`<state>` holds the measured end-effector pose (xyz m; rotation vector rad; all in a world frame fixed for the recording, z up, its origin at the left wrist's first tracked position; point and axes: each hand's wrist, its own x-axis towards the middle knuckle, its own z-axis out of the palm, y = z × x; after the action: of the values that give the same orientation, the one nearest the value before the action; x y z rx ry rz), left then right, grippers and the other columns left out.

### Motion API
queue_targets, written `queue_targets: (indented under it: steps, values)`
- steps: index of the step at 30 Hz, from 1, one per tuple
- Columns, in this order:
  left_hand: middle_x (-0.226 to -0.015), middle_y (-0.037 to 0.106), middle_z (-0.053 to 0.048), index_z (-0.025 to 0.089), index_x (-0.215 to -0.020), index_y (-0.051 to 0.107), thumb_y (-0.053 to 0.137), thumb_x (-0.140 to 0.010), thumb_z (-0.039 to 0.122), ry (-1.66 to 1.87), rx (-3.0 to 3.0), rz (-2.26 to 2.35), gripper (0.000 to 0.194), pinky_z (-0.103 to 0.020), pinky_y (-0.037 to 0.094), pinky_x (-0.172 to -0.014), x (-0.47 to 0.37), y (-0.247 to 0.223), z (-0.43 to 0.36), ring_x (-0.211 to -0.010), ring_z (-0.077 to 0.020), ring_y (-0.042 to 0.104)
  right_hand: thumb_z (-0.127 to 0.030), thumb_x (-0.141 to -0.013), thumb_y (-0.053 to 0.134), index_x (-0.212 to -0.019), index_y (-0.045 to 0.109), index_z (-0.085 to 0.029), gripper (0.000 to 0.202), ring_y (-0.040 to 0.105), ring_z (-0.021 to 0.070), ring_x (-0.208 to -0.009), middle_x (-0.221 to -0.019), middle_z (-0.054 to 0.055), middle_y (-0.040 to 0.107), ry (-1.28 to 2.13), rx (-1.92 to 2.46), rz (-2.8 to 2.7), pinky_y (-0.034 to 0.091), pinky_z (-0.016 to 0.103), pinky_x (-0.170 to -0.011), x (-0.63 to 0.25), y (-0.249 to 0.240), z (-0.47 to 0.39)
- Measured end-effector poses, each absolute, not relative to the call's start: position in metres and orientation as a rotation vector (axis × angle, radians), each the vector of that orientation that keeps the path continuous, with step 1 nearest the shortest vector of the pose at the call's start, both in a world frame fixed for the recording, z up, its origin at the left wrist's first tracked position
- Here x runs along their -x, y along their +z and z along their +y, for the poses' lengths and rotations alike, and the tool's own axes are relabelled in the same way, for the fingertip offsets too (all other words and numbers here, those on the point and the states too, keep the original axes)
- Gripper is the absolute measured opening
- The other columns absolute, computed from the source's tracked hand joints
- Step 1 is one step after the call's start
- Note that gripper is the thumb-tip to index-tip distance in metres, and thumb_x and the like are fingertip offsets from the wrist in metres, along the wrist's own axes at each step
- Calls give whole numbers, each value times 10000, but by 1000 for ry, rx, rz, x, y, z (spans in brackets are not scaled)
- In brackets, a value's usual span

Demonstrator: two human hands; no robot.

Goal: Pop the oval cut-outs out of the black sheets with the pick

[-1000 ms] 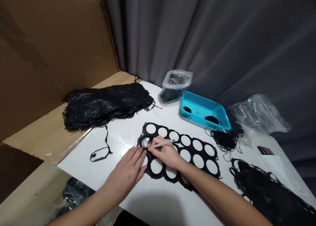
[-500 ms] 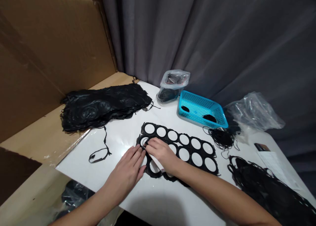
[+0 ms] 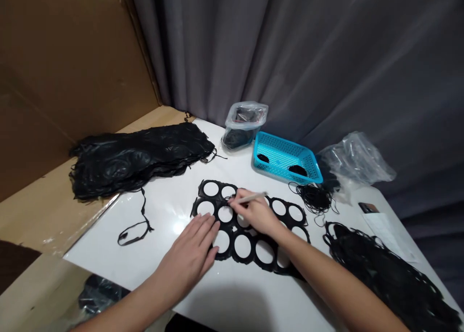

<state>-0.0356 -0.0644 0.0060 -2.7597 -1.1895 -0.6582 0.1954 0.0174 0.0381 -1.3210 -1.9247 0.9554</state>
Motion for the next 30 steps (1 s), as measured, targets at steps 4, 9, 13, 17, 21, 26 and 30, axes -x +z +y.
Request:
queue_targets:
  steps: [4, 9, 13, 17, 21, 26, 30]
  values:
    - [-1406, 594, -176, 89, -1398, 521, 476, -1021, 314, -604, 2783, -1121, 442, -455, 420, -1117, 26, -6, -66, -1340, -304, 529, -183, -884, 605, -714, 547, -215, 183, 650, 187, -875, -869, 10, 713, 1096, 1351, -1864, 458, 302, -785, -186, 23, -19]
    - [-1435, 574, -172, 102, -1409, 518, 489, -1014, 312, -569, 2809, -1134, 449, -465, 428, -1117, 28, -11, -67, -1367, -308, 507, -161, -867, 640, -714, 587, -219, 172, 651, 189, -921, -910, 12, 719, 1116, 1332, -1805, 474, 314, -832, -188, 16, -24]
    - [-1450, 564, -157, 123, -1437, 496, 477, -1019, 321, -559, 2827, -1158, 463, -463, 429, -1123, 29, -9, -67, -1378, -300, 497, -150, -869, 644, -715, 598, -222, 176, 643, 188, -925, -907, 10, 711, 1088, 1305, -1821, 475, 320, -840, -188, 17, -24]
    - [-1465, 552, -145, 144, -1455, 479, 484, -1017, 325, -599, 2845, -1183, 474, -457, 411, -1140, 29, -10, -67, -1394, -294, 479, -156, -895, 628, -715, 568, -230, 204, 621, 196, -915, -875, 9, 698, 984, 1228, -1935, 476, 329, -820, -187, 16, -27]
    - [-1440, 571, -165, 110, -1411, 520, 483, -1010, 303, -577, 2819, -1158, 447, -467, 422, -1123, 28, -12, -67, -1366, -308, 509, -187, -966, 510, -810, 567, -251, 179, 588, 236, -942, -916, 56, 674, 730, 1069, -2205, 488, 368, -846, -186, 10, -36]
    - [-1450, 564, -151, 131, -1406, 526, 476, -1010, 307, -583, 2846, -1158, 436, -473, 417, -1125, 28, -8, -66, -1377, -310, 496, -159, -938, 469, -885, 582, -225, 141, 552, 269, -922, -958, 99, 654, 325, 1164, -2392, 469, 382, -832, -192, 20, 6]
    - [-1452, 561, -151, 136, -1413, 519, 468, -1015, 316, -572, 2833, -1153, 440, -478, 454, -1090, 31, -5, -65, -1366, -309, 507, -83, -906, 398, -854, 555, -198, 201, 513, 285, -919, -913, 122, 615, 127, 1485, -2092, 412, 399, -815, -227, 41, 76]
